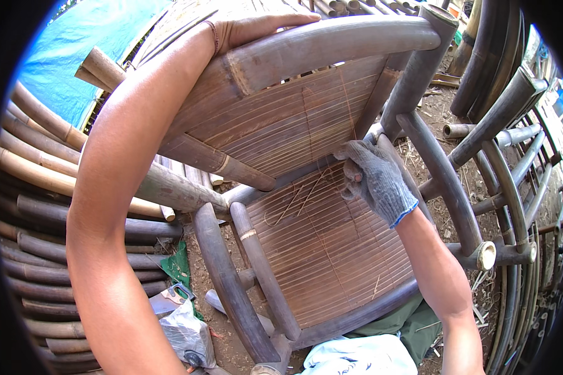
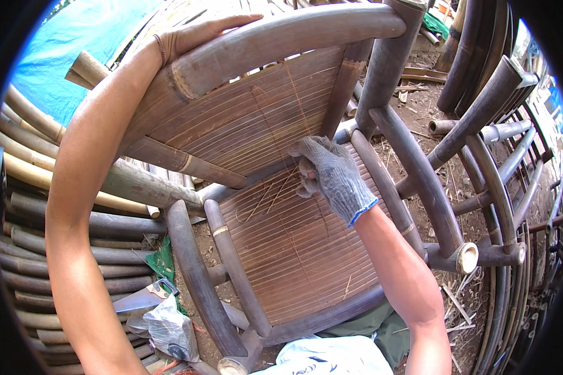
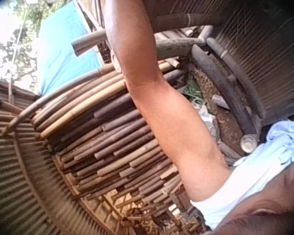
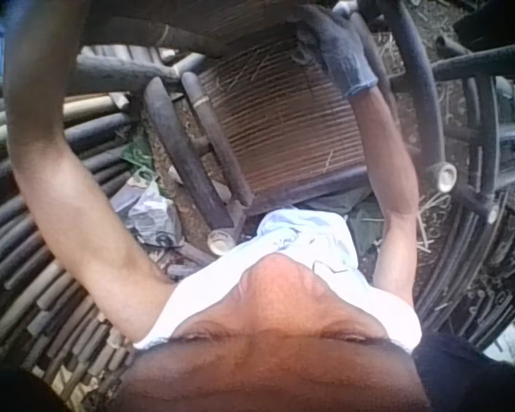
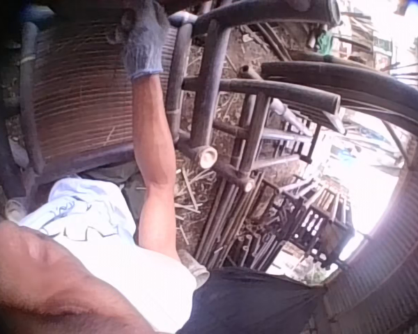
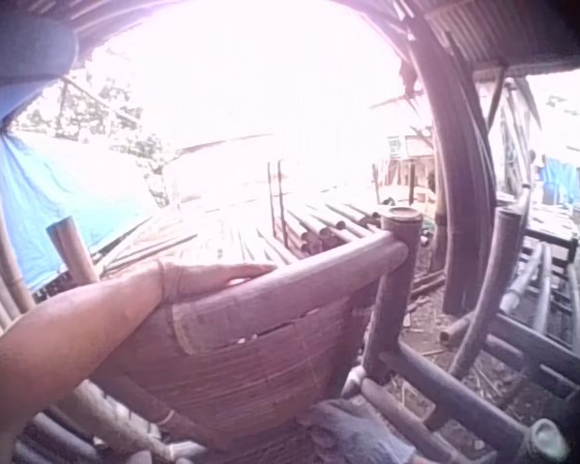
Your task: The person prepares bamboo strips using a large knife and then weaves them into the backrest of a bamboo chair frame.
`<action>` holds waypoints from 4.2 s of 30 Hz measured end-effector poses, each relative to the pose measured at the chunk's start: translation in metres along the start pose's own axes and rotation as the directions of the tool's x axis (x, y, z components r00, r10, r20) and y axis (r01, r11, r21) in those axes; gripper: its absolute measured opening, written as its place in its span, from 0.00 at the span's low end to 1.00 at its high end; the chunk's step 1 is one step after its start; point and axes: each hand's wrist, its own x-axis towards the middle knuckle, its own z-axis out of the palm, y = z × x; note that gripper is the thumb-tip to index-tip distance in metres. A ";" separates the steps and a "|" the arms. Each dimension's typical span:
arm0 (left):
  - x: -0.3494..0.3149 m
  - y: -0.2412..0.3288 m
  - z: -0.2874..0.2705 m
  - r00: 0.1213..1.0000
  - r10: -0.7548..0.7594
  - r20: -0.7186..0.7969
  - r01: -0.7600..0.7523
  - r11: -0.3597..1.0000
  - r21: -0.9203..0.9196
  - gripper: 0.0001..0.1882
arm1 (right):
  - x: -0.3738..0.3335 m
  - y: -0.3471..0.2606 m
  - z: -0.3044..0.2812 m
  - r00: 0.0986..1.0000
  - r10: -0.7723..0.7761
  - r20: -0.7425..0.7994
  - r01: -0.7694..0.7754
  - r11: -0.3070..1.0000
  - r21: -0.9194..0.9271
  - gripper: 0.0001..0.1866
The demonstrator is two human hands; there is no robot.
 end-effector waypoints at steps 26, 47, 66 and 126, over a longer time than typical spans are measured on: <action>0.001 -0.005 -0.004 1.000 0.014 0.015 -0.014 1.000 0.005 0.38 | -0.010 0.017 -0.010 0.995 0.083 -0.056 -0.082 0.997 0.014 0.13; -0.009 0.016 0.001 0.998 0.056 0.002 -0.056 0.997 0.062 0.42 | -0.009 0.004 0.012 0.999 -0.048 0.025 0.044 0.992 0.118 0.15; -0.010 0.019 -0.004 0.998 0.057 -0.020 -0.054 0.986 0.156 0.34 | 0.051 -0.021 0.099 0.262 -0.964 0.036 0.728 0.173 -0.664 0.07; -0.160 0.105 0.437 0.935 -0.027 -0.354 -0.204 0.775 -0.599 0.12 | -0.237 0.033 -0.093 0.893 -0.352 -0.282 0.381 0.923 0.052 0.12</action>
